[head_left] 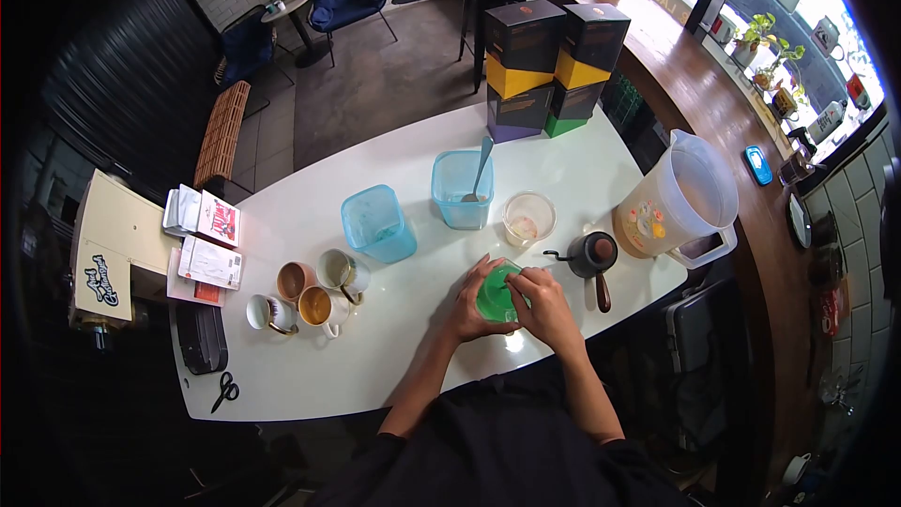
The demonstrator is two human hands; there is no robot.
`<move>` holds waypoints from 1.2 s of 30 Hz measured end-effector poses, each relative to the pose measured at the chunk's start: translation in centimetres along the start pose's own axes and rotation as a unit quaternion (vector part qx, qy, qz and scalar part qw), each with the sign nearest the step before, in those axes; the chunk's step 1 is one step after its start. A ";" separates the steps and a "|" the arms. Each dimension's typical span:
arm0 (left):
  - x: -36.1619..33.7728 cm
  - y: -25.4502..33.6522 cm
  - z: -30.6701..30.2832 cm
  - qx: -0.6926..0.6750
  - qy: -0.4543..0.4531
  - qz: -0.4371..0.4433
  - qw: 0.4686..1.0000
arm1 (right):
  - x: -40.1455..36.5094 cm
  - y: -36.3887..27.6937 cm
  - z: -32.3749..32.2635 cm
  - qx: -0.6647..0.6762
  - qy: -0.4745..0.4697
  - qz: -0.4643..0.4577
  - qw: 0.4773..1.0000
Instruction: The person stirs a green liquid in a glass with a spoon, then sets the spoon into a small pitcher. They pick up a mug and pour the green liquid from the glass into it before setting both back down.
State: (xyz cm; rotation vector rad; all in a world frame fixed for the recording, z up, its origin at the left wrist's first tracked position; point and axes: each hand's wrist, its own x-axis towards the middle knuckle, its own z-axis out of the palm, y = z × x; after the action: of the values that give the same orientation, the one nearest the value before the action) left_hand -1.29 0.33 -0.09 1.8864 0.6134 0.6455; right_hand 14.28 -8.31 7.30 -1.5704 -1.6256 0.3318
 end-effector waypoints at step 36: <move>0.0 -0.1 0.2 0.011 0.013 0.006 1.000 | -0.7 0.3 0.2 -0.003 0.026 0.033 0.999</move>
State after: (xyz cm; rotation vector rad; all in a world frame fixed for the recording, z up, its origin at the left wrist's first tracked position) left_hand -1.22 0.22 -0.21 1.9068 0.6293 0.6748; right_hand 14.28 -8.83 6.71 -1.6269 -1.5381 0.3188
